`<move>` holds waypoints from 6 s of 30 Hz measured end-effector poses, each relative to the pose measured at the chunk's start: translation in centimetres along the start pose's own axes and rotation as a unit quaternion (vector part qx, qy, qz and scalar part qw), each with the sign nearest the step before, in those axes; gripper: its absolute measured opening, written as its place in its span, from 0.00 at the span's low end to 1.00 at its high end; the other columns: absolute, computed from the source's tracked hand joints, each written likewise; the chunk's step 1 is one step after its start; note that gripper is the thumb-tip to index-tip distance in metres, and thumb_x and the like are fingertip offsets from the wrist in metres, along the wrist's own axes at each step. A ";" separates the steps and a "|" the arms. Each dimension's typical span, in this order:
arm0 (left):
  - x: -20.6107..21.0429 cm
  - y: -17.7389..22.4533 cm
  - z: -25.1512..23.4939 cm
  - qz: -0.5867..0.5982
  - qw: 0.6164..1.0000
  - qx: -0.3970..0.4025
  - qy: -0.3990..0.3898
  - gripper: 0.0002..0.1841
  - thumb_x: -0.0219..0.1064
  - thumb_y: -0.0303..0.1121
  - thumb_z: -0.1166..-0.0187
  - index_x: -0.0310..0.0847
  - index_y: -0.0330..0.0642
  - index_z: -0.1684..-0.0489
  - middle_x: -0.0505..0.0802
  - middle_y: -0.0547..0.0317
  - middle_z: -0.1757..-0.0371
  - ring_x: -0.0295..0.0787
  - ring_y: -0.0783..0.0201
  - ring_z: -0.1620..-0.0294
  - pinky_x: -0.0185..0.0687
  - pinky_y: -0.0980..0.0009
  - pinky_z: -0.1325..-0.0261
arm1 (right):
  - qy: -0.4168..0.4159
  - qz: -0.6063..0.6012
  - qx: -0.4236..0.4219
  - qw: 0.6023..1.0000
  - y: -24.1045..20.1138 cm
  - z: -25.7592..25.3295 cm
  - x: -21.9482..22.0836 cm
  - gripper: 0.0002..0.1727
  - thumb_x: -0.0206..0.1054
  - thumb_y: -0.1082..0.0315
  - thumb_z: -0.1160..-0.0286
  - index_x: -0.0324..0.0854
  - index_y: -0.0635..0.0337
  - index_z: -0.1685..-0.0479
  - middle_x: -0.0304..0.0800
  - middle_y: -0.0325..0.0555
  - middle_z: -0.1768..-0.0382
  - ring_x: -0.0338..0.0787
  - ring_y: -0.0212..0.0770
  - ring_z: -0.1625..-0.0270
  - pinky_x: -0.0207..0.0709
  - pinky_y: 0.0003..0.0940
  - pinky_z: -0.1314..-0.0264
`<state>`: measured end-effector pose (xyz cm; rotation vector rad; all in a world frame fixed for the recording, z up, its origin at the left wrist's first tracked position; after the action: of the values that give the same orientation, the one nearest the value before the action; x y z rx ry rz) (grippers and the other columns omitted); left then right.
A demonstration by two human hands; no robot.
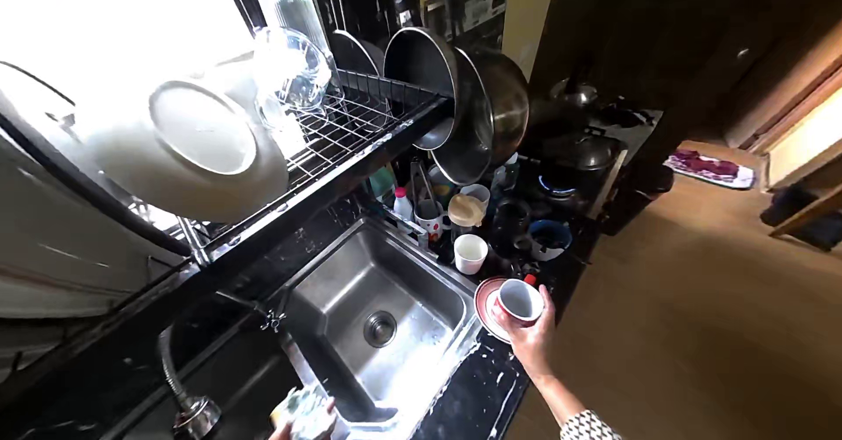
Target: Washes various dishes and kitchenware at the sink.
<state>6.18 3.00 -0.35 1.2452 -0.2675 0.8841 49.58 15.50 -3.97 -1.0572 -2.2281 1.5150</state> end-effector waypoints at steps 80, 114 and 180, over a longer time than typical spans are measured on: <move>12.5 -4.8 -9.7 -0.734 0.616 0.203 -0.202 0.25 0.78 0.47 0.34 0.90 0.33 0.50 0.95 0.42 0.48 0.86 0.41 0.33 0.60 0.32 0.20 | -0.600 -0.204 0.526 0.568 -8.5 6.1 21.6 0.28 0.40 0.45 0.06 0.78 0.56 0.38 0.88 0.45 0.60 0.89 0.39 0.59 0.84 0.40 0.56; 8.8 -4.1 -10.4 -0.346 0.916 0.201 0.037 0.21 0.62 0.36 0.22 0.77 0.25 0.39 0.91 0.49 0.51 0.88 0.68 0.50 0.86 0.69 0.46 | -0.413 -0.492 0.602 0.475 -11.3 9.8 19.7 0.33 0.50 0.35 0.18 0.77 0.56 0.38 0.92 0.51 0.50 0.92 0.48 0.47 0.88 0.48 0.42; 16.6 -4.0 -7.7 -0.673 0.697 0.244 -0.033 0.22 0.61 0.46 0.18 0.91 0.39 0.41 0.91 0.42 0.35 0.86 0.44 0.29 0.77 0.42 0.28 | -0.382 -0.349 0.493 0.699 -10.8 4.9 16.0 0.17 0.52 0.67 0.10 0.78 0.65 0.34 0.91 0.57 0.51 0.94 0.51 0.53 0.90 0.50 0.58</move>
<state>17.76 16.92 4.52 1.5165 0.8446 -0.4392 30.91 20.79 0.46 0.7806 -1.2938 2.3955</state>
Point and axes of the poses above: each hand's wrist, its own z-axis away from the middle knuckle, its own x-axis out of the palm, y = z × x, the point moved 3 cm from there along -z, towards the middle knuckle
